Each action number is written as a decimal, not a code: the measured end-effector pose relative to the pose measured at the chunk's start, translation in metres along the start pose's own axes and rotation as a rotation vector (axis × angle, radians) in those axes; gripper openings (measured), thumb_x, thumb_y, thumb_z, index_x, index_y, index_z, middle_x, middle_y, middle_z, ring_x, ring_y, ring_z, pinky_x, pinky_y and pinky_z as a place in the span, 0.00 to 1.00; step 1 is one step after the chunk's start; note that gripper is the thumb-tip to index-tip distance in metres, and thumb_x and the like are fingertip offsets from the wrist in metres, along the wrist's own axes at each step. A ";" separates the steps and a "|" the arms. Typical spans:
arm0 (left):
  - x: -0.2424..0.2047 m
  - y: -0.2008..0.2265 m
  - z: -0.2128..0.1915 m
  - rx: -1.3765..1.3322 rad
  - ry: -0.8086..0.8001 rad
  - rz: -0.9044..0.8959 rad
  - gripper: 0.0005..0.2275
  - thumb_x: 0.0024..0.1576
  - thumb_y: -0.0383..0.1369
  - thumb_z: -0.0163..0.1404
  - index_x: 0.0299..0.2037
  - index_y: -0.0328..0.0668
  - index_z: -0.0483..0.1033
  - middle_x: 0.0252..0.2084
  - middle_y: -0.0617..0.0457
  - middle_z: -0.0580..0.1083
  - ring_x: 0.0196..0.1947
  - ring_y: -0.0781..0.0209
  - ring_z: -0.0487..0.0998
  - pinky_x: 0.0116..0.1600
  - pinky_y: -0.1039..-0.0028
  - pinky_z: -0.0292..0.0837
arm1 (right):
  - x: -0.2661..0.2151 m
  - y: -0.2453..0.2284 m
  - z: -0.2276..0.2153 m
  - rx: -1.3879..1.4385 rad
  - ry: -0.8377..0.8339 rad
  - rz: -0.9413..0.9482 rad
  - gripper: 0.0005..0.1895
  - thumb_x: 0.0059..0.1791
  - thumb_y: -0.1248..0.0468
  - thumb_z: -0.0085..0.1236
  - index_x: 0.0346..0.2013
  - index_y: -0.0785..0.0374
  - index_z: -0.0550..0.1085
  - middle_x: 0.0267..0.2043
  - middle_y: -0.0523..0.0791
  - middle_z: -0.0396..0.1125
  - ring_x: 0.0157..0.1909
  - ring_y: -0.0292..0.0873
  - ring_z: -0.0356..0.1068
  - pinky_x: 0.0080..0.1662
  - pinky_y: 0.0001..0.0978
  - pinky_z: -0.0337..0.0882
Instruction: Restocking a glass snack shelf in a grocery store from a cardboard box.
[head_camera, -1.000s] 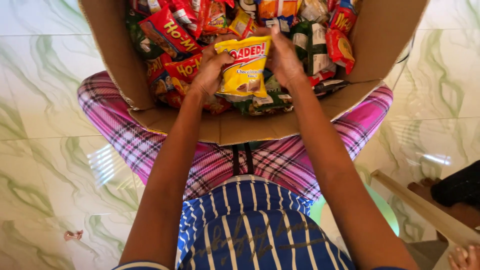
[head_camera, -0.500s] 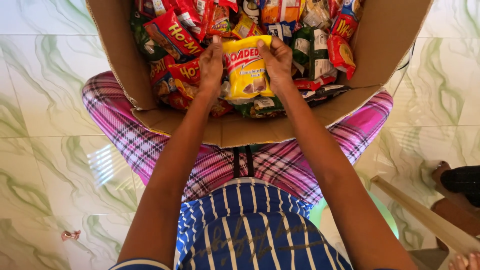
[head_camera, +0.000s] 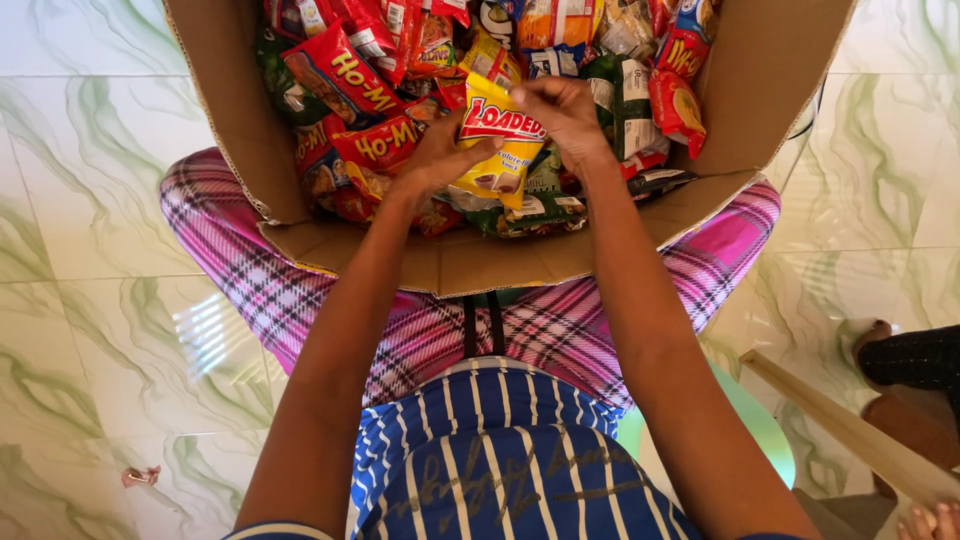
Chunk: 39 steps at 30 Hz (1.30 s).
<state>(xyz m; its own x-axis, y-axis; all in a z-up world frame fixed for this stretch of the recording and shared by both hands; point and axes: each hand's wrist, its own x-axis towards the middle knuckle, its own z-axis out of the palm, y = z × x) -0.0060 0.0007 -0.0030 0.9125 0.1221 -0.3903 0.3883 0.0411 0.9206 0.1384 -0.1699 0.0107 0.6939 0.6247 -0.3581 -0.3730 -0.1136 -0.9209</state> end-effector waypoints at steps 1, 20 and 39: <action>-0.001 0.002 0.000 0.001 0.002 0.002 0.24 0.54 0.42 0.64 0.57 0.38 0.75 0.51 0.51 0.81 0.50 0.64 0.80 0.58 0.70 0.74 | 0.002 0.004 0.000 0.000 -0.002 -0.002 0.10 0.45 0.62 0.72 0.39 0.59 0.82 0.39 0.45 0.78 0.37 0.36 0.77 0.45 0.32 0.80; 0.007 -0.003 0.005 -0.354 0.172 0.071 0.26 0.52 0.34 0.66 0.58 0.34 0.70 0.51 0.49 0.79 0.49 0.62 0.80 0.56 0.69 0.78 | -0.004 -0.002 0.018 0.128 0.153 0.243 0.22 0.49 0.46 0.55 0.48 0.58 0.74 0.41 0.42 0.73 0.39 0.37 0.74 0.40 0.33 0.77; 0.023 -0.029 -0.017 -0.966 0.489 -0.017 0.14 0.58 0.34 0.58 0.49 0.33 0.75 0.45 0.45 0.80 0.42 0.54 0.82 0.49 0.60 0.81 | -0.009 -0.001 0.026 -0.085 -0.130 0.165 0.23 0.55 0.51 0.58 0.57 0.65 0.74 0.50 0.47 0.77 0.49 0.37 0.77 0.50 0.27 0.80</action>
<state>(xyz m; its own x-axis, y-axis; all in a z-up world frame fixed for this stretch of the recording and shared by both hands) 0.0016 0.0191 -0.0388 0.6751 0.4877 -0.5535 -0.0602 0.7842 0.6175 0.1167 -0.1558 0.0186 0.5403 0.6861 -0.4872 -0.4182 -0.2835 -0.8630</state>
